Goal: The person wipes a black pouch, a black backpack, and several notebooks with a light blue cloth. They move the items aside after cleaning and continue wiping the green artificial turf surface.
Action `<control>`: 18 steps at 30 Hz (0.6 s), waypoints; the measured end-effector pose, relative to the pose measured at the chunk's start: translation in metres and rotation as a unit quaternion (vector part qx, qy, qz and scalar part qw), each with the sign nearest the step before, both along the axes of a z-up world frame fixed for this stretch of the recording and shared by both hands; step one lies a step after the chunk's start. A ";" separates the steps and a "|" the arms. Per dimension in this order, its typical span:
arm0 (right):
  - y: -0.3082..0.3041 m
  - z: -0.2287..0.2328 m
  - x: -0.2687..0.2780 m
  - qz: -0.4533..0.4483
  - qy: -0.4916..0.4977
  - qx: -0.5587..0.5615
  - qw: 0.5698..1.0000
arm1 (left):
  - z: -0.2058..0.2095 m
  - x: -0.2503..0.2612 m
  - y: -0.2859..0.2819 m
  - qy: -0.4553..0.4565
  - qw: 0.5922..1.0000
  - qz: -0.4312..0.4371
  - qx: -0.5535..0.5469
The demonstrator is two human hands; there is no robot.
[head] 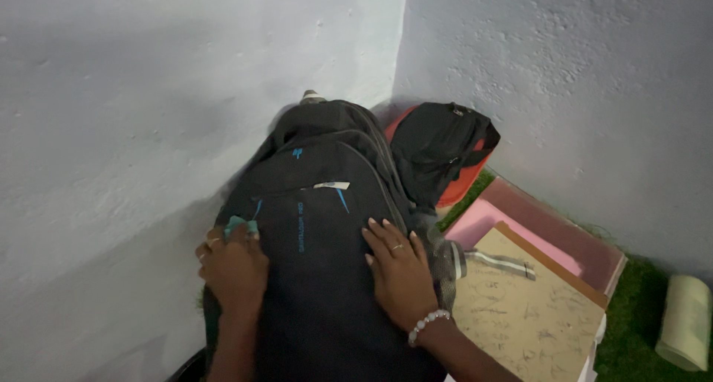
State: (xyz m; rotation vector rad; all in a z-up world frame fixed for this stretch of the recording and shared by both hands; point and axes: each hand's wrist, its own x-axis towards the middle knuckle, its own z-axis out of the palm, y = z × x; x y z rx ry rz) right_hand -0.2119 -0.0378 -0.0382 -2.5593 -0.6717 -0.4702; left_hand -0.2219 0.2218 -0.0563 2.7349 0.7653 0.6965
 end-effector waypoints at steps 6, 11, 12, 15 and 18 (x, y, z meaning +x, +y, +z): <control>-0.001 -0.008 0.002 -0.006 -0.023 0.000 1.000 | 0.003 0.031 -0.058 -0.078 0.987 -0.134 0.031; -0.006 -0.015 0.005 0.014 -0.008 0.014 1.000 | 0.026 0.044 -0.112 -0.012 0.941 -0.323 -0.101; -0.007 -0.016 0.006 0.018 -0.010 0.021 1.000 | 0.027 0.048 -0.115 -0.044 0.925 -0.368 -0.083; -0.007 -0.019 0.008 -0.004 0.010 -0.005 1.000 | 0.022 0.064 -0.117 -0.085 0.901 -0.425 0.026; -0.005 -0.019 0.008 0.000 0.005 0.007 1.000 | 0.022 0.084 -0.104 -0.002 0.926 -0.377 0.030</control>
